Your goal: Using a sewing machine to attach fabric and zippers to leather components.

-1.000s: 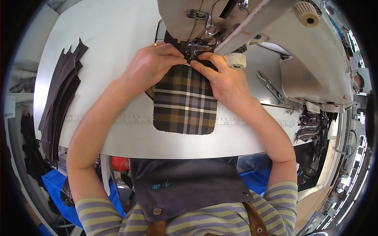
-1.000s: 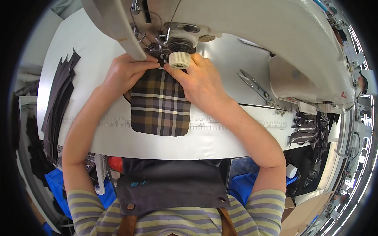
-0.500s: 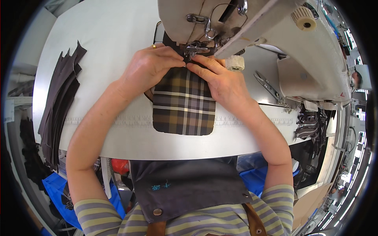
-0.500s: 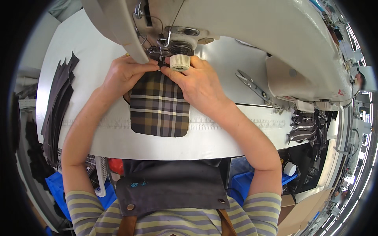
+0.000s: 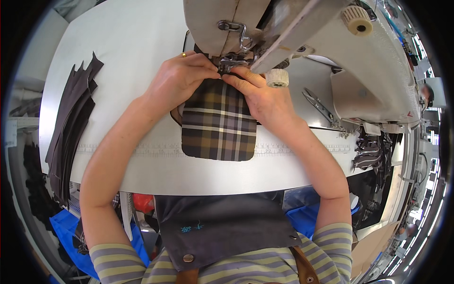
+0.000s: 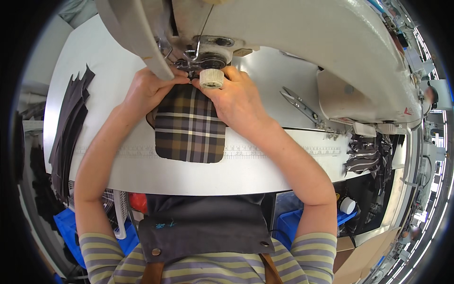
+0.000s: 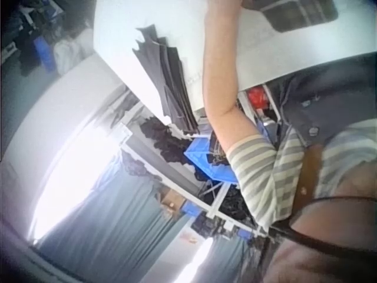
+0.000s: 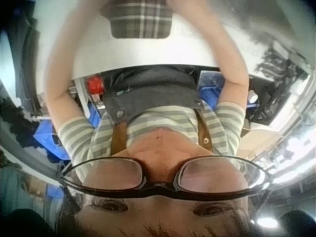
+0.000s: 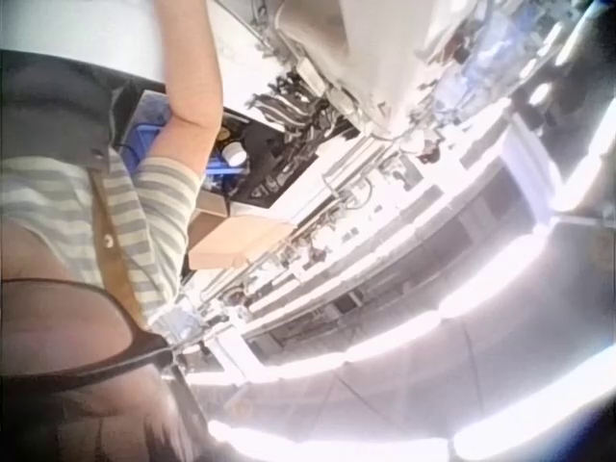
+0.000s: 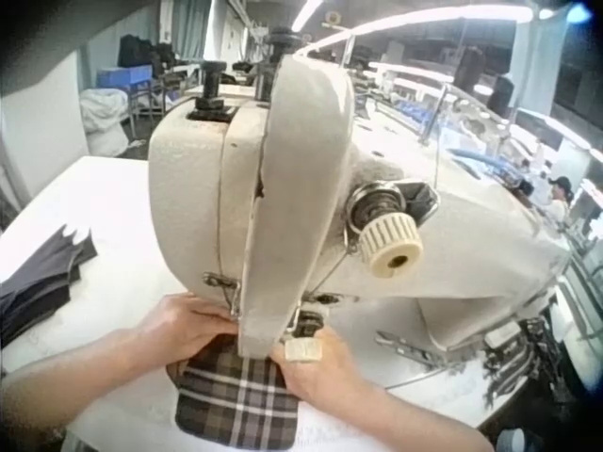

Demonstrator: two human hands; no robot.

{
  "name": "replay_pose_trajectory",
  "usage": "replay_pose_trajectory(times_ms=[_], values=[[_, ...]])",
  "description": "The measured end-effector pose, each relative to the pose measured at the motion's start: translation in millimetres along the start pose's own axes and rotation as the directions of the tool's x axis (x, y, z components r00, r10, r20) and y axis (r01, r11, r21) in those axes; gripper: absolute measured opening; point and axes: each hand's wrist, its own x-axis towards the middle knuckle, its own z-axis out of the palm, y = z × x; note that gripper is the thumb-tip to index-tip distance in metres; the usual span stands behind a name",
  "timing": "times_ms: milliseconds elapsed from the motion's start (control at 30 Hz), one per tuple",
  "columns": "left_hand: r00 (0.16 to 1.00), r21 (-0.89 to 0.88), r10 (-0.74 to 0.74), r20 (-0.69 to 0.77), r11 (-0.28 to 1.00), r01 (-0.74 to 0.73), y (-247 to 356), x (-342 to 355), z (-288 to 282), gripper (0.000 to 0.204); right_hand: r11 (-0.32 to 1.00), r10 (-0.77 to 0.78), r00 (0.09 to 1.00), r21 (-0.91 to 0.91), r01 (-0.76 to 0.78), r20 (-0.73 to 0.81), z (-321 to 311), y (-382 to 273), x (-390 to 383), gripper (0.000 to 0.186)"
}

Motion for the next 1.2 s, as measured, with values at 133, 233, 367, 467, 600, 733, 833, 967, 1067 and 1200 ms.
replay_pose_trajectory(times_ms=[133, 233, 367, 467, 600, 733, 833, 967, 1067, 1200], values=[[1.000, -0.001, -0.020, 0.011, 1.000, 0.020, -2, 0, 0, 0.020, 1.000, 0.005, 1.000, -0.012, -0.005, 0.003, 0, 0, 2, 0.042], [1.000, 0.000, -0.020, 0.021, 1.000, 0.020, -1, 1, -1, 0.020, 1.000, 0.000, 1.000, -0.001, 0.000, -0.013, -1, 0, 2, 0.041], [0.999, -0.005, -0.027, 0.027, 1.000, 0.027, -1, 1, -1, 0.021, 1.000, -0.001, 1.000, 0.000, 0.001, 0.002, -2, 0, 3, 0.042], [0.999, 0.001, -0.021, 0.027, 1.000, 0.021, -2, 2, -2, 0.022, 0.999, -0.029, 0.999, -0.025, 0.028, -0.020, -2, 1, 5, 0.044], [0.999, 0.020, -0.014, 0.033, 1.000, 0.013, -3, 4, -2, 0.023, 0.998, -0.029, 1.000, -0.055, 0.029, 0.003, -1, 3, 5, 0.045], [0.999, 0.007, -0.024, 0.024, 1.000, 0.024, -4, 1, -2, 0.023, 0.997, -0.042, 0.999, -0.058, 0.042, -0.005, 0, 2, 4, 0.043], [1.000, -0.013, -0.013, 0.009, 1.000, 0.013, -3, -3, -1, 0.024, 0.999, -0.033, 0.999, -0.036, 0.034, 0.023, -4, -2, 2, 0.041], [0.999, -0.011, -0.016, 0.035, 1.000, 0.017, -2, -5, -5, 0.022, 1.000, -0.027, 1.000, 0.002, 0.027, -0.009, -3, -1, 5, 0.039], [0.973, -0.112, -0.230, 0.009, 0.967, 0.230, 5, 2, -4, 0.021, 0.998, -0.018, 0.999, 0.060, 0.017, 0.027, -3, 9, 2, 0.036], [0.894, -0.285, -0.448, 0.024, 0.854, 0.436, 1, 5, -6, 0.021, 0.999, -0.009, 0.999, 0.051, 0.008, 0.030, -20, 10, -17, 0.037]])
